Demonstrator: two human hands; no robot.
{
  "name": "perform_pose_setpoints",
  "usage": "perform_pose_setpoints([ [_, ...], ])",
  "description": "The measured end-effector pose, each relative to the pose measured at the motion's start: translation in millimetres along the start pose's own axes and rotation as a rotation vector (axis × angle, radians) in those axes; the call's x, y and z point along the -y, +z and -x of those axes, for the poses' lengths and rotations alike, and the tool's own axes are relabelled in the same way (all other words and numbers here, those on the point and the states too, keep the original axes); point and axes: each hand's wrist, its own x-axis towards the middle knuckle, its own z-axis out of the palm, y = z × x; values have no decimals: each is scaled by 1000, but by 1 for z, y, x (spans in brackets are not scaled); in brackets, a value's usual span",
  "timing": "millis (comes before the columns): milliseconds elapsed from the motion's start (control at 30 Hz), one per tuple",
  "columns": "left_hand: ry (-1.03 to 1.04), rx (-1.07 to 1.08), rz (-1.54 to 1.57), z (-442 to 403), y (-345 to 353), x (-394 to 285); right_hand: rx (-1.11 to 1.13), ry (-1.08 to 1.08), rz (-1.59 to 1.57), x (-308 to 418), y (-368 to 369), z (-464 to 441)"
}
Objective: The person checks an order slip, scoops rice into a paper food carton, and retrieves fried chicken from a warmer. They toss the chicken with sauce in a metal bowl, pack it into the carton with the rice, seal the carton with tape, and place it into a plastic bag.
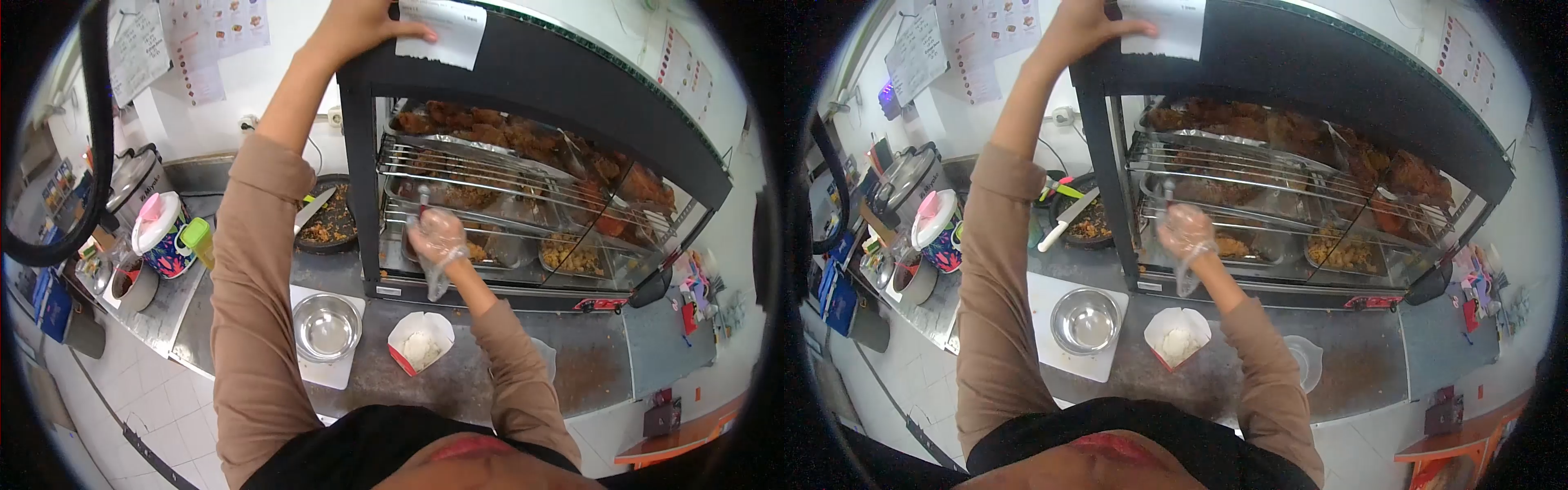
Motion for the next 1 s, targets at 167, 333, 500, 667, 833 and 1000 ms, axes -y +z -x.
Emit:
perform_pose_setpoints([
  [167, 67, -102, 25, 11, 15, -1, -177, 68, 39, -51, -35, 32],
  [333, 89, -130, -134, 14, 21, -3, -301, 228, 130, -98, -79, 63],
  [500, 41, -140, -145, 13, 24, -3, -390, 307, 270, -136, -114, 86],
  [667, 51, -131, -193, 15, 27, 0, -428, 344, 444, -165, -134, 101],
  [833, 87, -123, -236, 16, 27, 2, -528, 383, 357, -126, -123, 78],
  [1000, 91, -101, -277, 18, 27, 2, 12, -342, 118, -35, -63, 3],
])
